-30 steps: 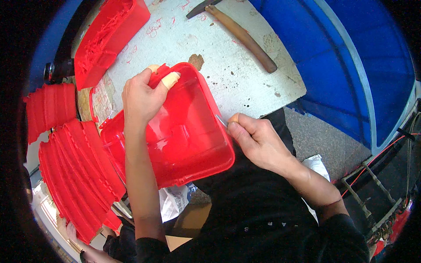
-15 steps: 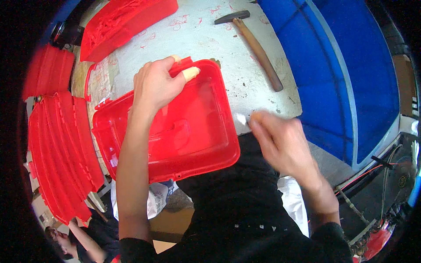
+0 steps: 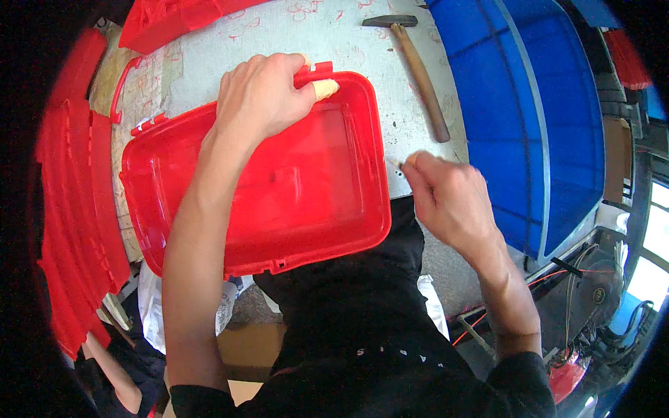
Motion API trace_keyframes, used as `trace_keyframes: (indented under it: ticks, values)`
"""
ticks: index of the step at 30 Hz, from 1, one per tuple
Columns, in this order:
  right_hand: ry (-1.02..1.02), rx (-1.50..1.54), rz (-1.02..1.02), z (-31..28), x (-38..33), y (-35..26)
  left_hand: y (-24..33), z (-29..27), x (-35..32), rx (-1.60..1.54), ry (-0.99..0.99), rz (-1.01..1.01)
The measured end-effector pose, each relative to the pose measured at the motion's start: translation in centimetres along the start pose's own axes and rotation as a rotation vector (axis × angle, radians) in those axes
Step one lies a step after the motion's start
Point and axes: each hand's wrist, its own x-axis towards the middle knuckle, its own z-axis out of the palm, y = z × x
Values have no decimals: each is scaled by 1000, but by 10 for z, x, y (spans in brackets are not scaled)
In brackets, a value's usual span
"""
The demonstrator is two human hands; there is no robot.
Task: The person trims excess plastic from red plastic bins using a small knife. They repeatedly scrape and cut along the edges and handle area, then flip the bin to work on different sides. Finished bins are stacked on the table.
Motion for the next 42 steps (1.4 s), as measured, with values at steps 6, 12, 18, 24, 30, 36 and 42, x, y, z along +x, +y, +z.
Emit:
trace_keyframes:
  ticks: [6,12,18,24,30,36,42]
  values:
    - [-371,-63,-140,-29,-42,-2,2,-2,-1,-25,-68,-12]
    - [-318,187,-23,-37,-30,-2,5,-5,2,6,-79,-18]
    - [-190,120,-155,-5,-21,11,-6,-2,2,25,-97,45]
    - [-359,617,-8,-27,-63,44,47,-26,9,168,-457,682]
    - [149,1039,205,1,-78,75,103,-13,-100,472,-613,1324]
    - [-5,1138,147,23,-67,75,-8,-78,-59,-8,-17,522]
    - [32,1051,39,25,-20,54,-13,-41,18,26,-61,23]
